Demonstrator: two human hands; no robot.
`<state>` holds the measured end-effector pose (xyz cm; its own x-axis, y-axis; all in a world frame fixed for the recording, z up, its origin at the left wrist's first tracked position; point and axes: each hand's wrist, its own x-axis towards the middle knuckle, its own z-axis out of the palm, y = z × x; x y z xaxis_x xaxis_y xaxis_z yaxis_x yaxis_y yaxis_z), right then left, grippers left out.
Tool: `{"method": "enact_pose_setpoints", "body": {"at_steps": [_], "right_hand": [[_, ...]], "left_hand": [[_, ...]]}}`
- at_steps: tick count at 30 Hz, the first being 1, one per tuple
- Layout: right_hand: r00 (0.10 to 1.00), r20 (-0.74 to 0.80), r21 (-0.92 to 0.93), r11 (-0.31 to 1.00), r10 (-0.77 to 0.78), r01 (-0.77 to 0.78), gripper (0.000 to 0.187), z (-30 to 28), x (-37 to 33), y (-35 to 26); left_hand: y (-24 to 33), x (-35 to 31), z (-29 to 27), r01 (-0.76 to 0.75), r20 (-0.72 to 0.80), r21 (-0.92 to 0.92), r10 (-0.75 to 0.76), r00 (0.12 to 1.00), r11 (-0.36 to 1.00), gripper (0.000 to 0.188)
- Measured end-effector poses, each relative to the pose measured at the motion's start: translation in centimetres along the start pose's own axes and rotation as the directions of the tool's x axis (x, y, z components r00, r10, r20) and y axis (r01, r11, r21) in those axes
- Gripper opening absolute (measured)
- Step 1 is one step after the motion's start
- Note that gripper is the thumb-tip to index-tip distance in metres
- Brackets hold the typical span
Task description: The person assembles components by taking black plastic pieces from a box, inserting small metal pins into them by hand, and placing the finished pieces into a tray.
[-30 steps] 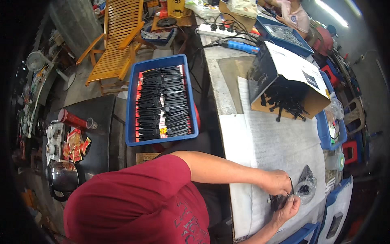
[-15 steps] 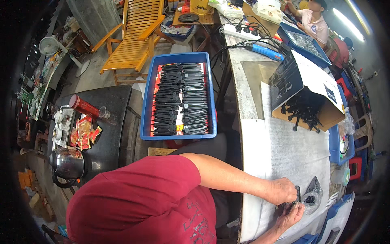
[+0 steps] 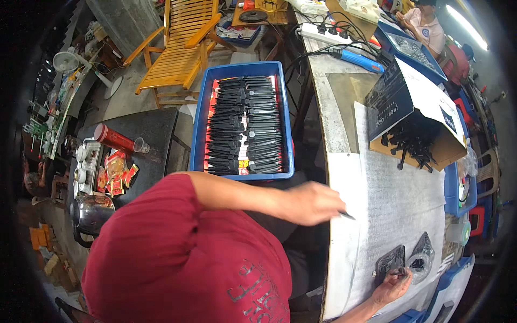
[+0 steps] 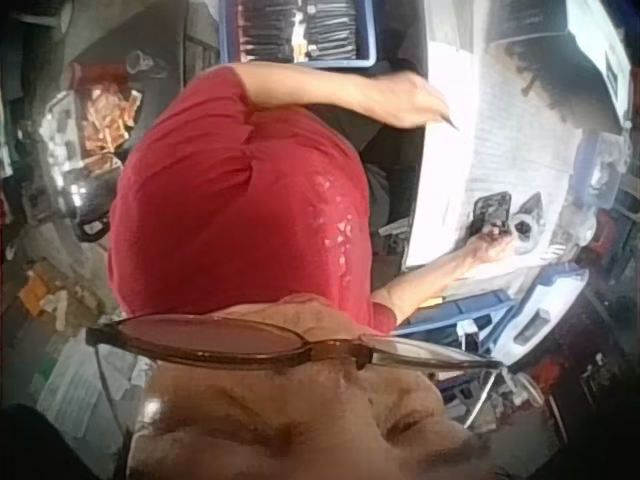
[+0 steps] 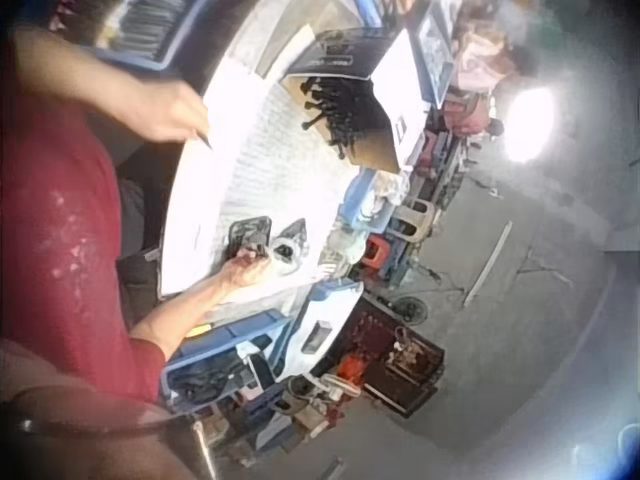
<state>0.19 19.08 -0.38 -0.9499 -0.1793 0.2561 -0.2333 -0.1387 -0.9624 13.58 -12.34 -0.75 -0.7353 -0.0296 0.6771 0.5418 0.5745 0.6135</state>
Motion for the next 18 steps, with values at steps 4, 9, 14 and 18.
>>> {"method": "enact_pose_setpoints", "body": {"at_steps": [4,9,14,18], "right_hand": [[0.999,-0.04,0.04,0.999,-0.003,0.005,0.02,-0.7,0.3,0.4],[1.0,0.015,0.012,1.0,0.002,-0.002,0.018,-0.8,0.5,0.6],[1.0,0.017,-0.002,1.0,-0.006,0.006,0.018,-0.9,0.3,0.8],[1.0,0.019,0.001,1.0,-0.008,0.008,0.019,-0.8,0.1,0.7]], "left_hand": [[-2.1,-2.6,-7.2,0.229,-0.127,0.233,-0.204,0.971,0.945,0.017],[-6.7,-7.3,-12.0,0.527,-0.203,0.456,-0.493,0.846,0.717,0.02],[-10.4,-11.0,-12.1,0.615,-0.204,0.565,-0.629,0.75,0.55,0.02],[-11.3,-11.4,-11.4,0.587,-0.171,0.712,-0.716,0.677,0.385,0.018]]}}
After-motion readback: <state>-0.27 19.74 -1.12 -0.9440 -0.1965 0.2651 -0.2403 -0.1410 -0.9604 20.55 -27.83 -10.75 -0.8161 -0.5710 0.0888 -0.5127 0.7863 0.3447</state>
